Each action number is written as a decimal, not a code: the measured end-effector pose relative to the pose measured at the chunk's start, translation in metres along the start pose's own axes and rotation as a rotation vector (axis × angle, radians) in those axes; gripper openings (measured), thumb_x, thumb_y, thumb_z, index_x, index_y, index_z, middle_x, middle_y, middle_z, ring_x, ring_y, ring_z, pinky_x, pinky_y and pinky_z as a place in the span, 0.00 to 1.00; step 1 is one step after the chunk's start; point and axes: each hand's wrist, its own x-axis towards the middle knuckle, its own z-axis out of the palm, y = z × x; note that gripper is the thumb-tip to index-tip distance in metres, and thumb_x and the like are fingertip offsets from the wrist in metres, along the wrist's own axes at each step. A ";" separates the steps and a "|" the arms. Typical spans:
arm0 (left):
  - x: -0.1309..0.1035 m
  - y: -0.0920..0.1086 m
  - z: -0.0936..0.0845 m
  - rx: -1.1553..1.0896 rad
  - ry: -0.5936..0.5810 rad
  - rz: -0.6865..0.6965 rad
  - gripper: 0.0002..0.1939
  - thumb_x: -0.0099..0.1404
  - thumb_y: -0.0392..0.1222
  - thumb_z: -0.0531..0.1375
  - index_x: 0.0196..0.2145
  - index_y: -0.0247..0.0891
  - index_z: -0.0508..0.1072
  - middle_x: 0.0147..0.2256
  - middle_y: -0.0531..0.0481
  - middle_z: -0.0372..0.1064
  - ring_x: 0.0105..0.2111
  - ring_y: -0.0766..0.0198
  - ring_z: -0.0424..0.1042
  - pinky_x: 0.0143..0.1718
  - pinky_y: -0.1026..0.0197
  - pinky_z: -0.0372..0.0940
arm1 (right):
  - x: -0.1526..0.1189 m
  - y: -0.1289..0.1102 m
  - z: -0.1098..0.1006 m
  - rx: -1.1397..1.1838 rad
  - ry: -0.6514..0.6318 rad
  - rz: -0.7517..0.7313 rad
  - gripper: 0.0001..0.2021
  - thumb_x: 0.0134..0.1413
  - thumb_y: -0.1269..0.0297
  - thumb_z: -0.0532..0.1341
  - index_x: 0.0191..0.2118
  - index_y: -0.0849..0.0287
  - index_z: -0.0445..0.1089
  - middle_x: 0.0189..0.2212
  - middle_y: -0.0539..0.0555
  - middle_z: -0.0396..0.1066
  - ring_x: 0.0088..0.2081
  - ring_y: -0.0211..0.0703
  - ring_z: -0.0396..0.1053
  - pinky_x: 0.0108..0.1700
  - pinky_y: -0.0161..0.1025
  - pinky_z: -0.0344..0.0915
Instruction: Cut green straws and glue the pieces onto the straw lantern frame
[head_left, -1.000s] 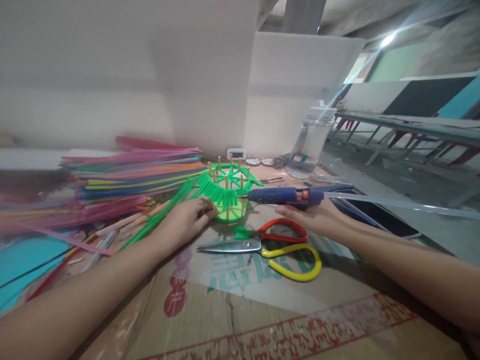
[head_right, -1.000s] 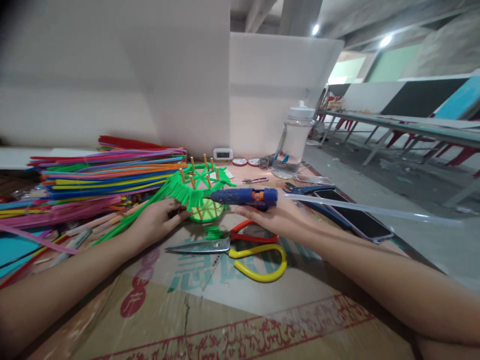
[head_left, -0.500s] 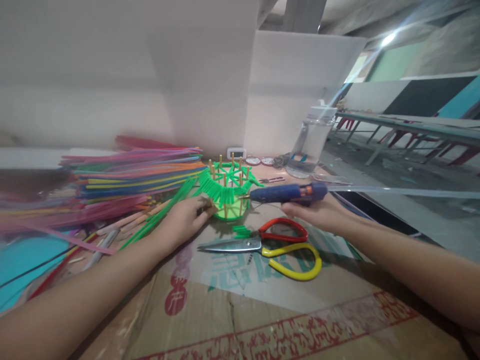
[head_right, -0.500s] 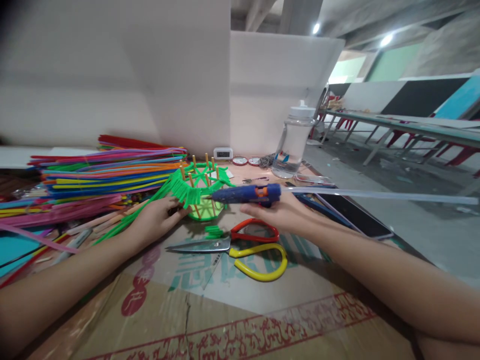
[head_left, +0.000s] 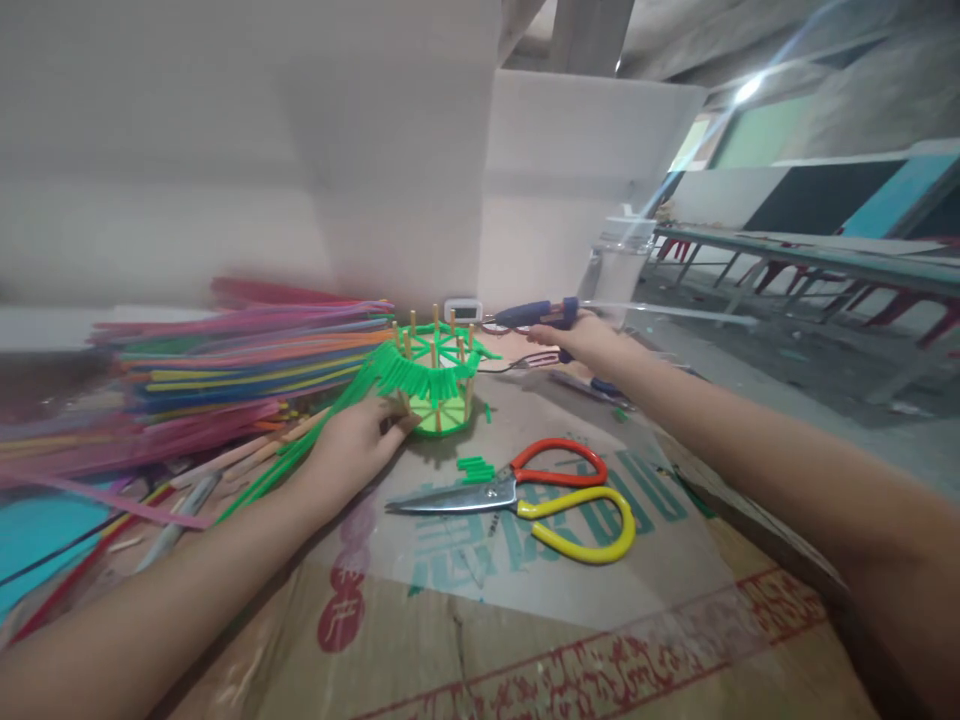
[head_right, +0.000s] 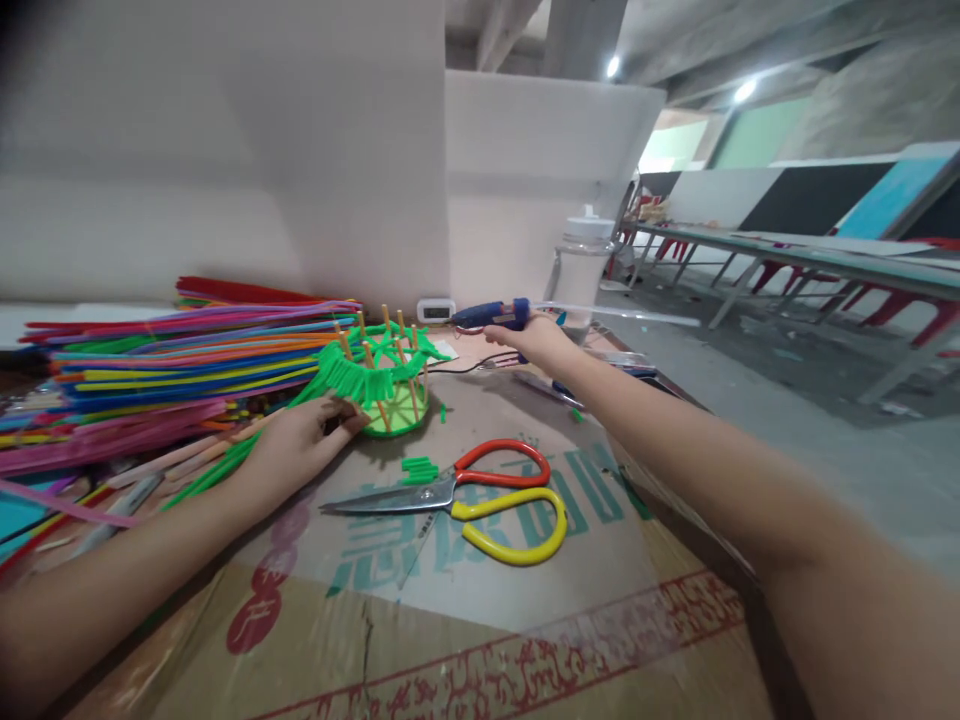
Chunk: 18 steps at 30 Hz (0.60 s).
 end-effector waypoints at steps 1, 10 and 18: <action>0.000 -0.001 0.000 -0.004 -0.002 -0.002 0.15 0.69 0.49 0.53 0.36 0.38 0.74 0.36 0.47 0.76 0.38 0.55 0.74 0.38 0.59 0.63 | 0.012 0.003 0.005 -0.021 -0.004 0.008 0.18 0.56 0.54 0.62 0.45 0.64 0.74 0.41 0.60 0.77 0.40 0.45 0.73 0.37 0.35 0.68; 0.001 -0.002 0.001 -0.010 -0.009 -0.016 0.16 0.69 0.50 0.52 0.32 0.38 0.74 0.33 0.47 0.75 0.37 0.55 0.74 0.37 0.59 0.64 | 0.068 0.021 0.057 -0.173 -0.107 0.046 0.17 0.51 0.54 0.67 0.38 0.66 0.75 0.34 0.59 0.77 0.37 0.46 0.73 0.41 0.38 0.66; 0.002 -0.003 0.002 -0.036 -0.004 -0.026 0.18 0.69 0.52 0.52 0.34 0.38 0.75 0.36 0.45 0.76 0.39 0.55 0.74 0.39 0.58 0.65 | 0.050 0.023 0.032 -0.326 -0.161 -0.069 0.18 0.45 0.57 0.70 0.41 0.62 0.75 0.35 0.57 0.78 0.38 0.48 0.73 0.41 0.37 0.65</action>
